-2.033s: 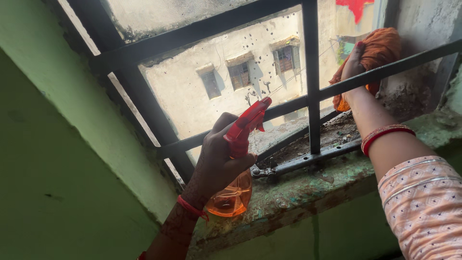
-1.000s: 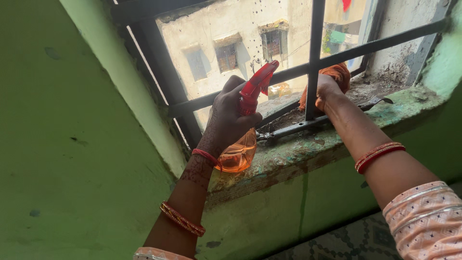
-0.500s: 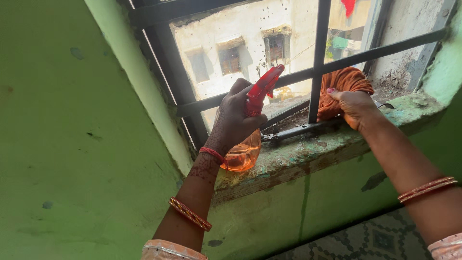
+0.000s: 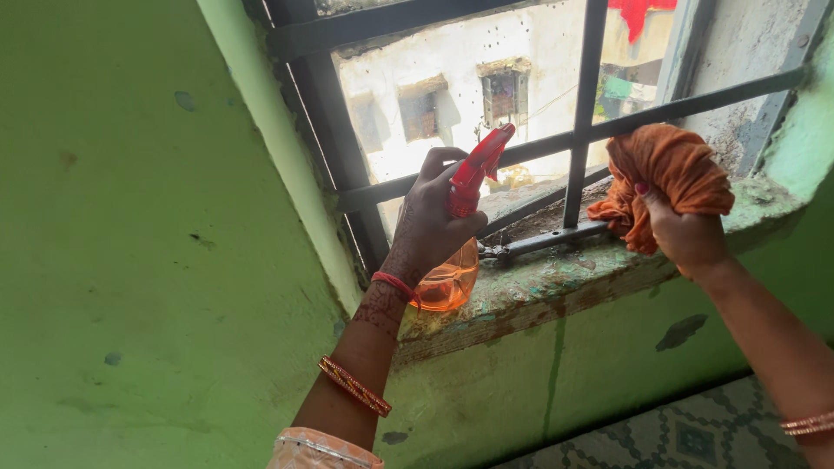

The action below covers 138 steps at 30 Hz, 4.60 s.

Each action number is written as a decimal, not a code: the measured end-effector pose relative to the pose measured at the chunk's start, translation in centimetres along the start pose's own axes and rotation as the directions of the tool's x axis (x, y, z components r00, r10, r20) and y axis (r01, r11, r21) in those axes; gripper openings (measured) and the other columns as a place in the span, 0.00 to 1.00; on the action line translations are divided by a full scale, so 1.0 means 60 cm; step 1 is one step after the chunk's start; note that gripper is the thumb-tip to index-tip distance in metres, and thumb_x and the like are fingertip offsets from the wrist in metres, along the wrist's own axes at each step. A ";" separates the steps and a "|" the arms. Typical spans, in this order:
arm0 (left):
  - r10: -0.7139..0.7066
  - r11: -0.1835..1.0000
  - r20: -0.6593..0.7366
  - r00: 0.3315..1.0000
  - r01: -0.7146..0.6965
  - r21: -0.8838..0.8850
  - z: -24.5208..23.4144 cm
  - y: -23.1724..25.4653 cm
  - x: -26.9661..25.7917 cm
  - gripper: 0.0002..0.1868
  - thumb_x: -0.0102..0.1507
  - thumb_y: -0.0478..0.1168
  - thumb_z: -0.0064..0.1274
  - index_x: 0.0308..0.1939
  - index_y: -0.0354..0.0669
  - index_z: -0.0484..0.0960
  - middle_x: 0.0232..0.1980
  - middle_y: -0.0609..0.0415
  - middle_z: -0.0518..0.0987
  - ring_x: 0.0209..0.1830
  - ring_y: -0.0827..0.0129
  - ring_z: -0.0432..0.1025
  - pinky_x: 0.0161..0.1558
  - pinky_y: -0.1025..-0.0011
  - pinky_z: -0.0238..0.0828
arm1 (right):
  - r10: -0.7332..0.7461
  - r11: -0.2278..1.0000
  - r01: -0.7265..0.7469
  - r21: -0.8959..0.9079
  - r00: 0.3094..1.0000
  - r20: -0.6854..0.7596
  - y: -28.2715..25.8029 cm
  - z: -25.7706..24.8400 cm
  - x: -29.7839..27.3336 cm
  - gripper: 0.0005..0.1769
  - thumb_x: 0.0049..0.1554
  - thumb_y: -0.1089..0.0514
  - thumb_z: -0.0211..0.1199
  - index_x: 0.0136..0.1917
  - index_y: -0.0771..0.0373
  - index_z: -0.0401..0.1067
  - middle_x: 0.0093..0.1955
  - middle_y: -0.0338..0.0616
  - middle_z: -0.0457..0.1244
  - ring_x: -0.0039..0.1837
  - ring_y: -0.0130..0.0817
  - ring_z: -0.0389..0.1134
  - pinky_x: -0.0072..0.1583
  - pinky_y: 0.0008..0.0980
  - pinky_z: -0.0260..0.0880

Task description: The person sprays a window with a spray bottle and wipes the glass and metal frame with a cloth. The person repeatedly sprays and wipes different sections of the window to remove dirt.

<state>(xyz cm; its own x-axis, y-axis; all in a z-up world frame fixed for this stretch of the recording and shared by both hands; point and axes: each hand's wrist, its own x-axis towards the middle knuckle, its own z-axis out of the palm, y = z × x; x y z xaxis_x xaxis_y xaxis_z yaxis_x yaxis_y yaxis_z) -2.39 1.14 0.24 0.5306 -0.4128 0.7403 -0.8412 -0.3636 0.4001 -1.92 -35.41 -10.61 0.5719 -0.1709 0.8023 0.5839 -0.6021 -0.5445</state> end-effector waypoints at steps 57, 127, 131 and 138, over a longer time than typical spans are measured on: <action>-0.317 0.937 -0.145 0.937 0.286 -0.202 -0.042 0.049 -0.146 0.27 0.56 0.58 0.68 0.45 0.40 0.85 0.38 0.56 0.85 0.39 0.77 0.80 0.47 0.74 0.80 | -0.320 0.927 0.338 -0.166 0.939 0.123 -0.064 0.377 0.225 0.21 0.64 0.45 0.61 0.61 0.62 0.68 0.60 0.48 0.63 0.66 0.45 0.63 0.68 0.55 0.58; -0.285 0.937 -0.221 0.933 0.223 -0.268 -0.024 0.018 -0.144 0.31 0.57 0.61 0.65 0.48 0.36 0.86 0.38 0.51 0.87 0.40 0.74 0.83 0.49 0.70 0.81 | 0.065 0.976 -0.085 0.201 0.992 0.104 -0.330 0.153 -0.046 0.16 0.66 0.62 0.57 0.64 0.71 0.68 0.61 0.46 0.67 0.58 0.31 0.71 0.57 0.26 0.76; -0.274 0.944 -0.235 0.933 0.214 -0.252 -0.024 0.021 -0.146 0.29 0.57 0.60 0.65 0.48 0.38 0.87 0.37 0.53 0.87 0.39 0.75 0.83 0.50 0.70 0.80 | 0.066 0.848 -0.160 0.505 0.978 0.199 -0.321 0.142 0.047 0.14 0.72 0.55 0.54 0.63 0.67 0.65 0.38 0.42 0.61 0.32 0.24 0.61 0.31 0.23 0.65; -0.380 0.919 -0.218 0.899 0.340 -0.197 -0.038 0.052 -0.153 0.28 0.55 0.61 0.66 0.42 0.39 0.87 0.31 0.54 0.85 0.31 0.78 0.78 0.38 0.71 0.78 | -0.811 0.556 0.649 -0.519 0.561 -0.167 -0.278 0.238 0.231 0.24 0.69 0.59 0.56 0.66 0.81 0.53 0.56 0.64 0.64 0.58 0.50 0.70 0.56 0.36 0.75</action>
<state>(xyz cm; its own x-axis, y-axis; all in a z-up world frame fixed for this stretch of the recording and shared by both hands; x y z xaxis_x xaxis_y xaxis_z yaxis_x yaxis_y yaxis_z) -10.12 5.71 -4.04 0.7736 -0.0507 0.6316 -0.6133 -0.3107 0.7262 4.51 -16.62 6.10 -0.2487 0.2620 0.9325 0.3972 -0.8505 0.3449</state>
